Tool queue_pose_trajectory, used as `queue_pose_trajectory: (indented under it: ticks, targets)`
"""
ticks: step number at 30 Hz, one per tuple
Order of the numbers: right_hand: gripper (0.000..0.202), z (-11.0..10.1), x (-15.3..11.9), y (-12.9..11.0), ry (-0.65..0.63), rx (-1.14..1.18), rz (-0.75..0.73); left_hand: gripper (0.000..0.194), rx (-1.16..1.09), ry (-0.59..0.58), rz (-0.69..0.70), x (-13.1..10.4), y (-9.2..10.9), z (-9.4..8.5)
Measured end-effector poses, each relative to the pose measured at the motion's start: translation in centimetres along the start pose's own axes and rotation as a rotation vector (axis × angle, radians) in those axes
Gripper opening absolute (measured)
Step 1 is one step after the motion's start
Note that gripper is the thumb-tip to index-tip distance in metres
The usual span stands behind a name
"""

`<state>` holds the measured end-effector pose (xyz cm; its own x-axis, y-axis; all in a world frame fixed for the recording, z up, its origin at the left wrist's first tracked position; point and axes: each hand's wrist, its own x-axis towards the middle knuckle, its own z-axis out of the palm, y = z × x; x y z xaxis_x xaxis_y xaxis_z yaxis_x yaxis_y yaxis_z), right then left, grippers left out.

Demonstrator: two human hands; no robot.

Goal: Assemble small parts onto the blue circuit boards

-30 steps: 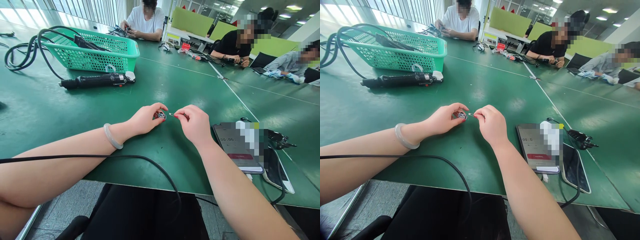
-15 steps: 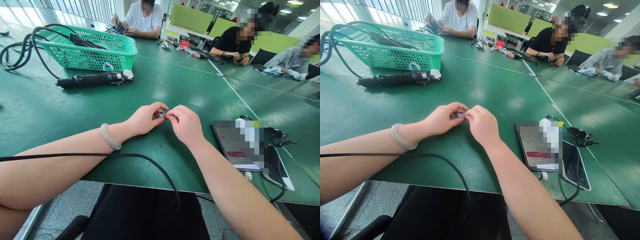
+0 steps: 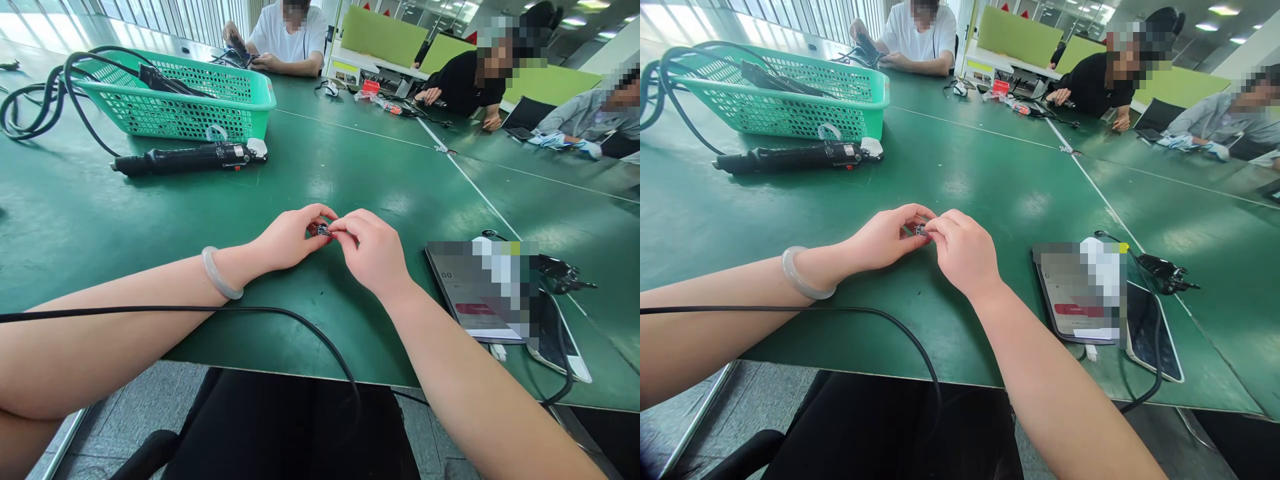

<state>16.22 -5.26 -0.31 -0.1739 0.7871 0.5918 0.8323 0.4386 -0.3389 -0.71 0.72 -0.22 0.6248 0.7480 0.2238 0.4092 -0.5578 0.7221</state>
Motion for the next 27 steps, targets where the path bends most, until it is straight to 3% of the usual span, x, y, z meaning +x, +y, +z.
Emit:
queue_pose_trajectory:
  ticks: [12,27]
  targets:
    - [0.019,-0.06,0.01,0.25,0.025,0.028,0.059,0.032,-0.032,0.003,-0.011,-0.01,-0.04,0.03]
    - [0.013,0.00,0.10,0.19,-0.037,0.030,0.121,0.037,-0.002,-0.021,-0.021,-0.08,0.33,-0.01]
